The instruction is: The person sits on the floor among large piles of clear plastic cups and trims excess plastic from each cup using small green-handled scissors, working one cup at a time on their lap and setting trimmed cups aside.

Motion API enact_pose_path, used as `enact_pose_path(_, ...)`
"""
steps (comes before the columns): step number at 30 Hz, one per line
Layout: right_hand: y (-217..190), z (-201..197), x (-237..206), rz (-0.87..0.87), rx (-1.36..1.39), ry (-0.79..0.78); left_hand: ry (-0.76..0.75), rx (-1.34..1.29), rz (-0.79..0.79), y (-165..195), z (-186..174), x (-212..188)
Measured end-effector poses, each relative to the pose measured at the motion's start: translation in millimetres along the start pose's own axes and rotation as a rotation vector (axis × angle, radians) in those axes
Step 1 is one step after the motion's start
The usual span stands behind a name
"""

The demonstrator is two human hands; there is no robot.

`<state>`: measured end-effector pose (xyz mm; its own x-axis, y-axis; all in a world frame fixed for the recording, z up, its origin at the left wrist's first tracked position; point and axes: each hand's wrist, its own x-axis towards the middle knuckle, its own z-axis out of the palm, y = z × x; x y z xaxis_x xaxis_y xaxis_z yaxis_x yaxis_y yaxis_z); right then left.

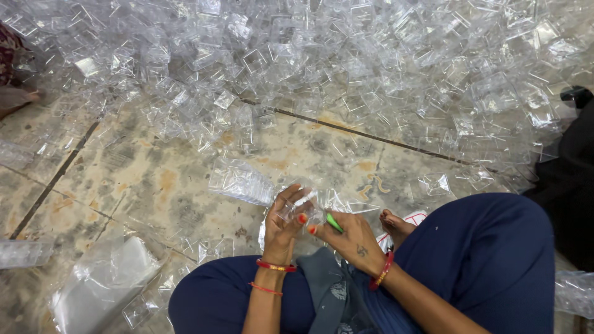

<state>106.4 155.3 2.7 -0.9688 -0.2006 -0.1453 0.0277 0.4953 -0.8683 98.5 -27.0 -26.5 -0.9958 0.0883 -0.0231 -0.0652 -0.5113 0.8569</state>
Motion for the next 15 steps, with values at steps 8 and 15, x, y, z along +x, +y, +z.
enact_pose_path(8,-0.2,-32.5,2.5,0.045,0.008,0.04,-0.006,0.092,0.032,11.4,10.8,-0.5)
enact_pose_path(15,-40.3,-85.1,22.7,-0.198,-0.396,-0.115,-0.077,0.323,0.006,22.3,30.1,-5.0)
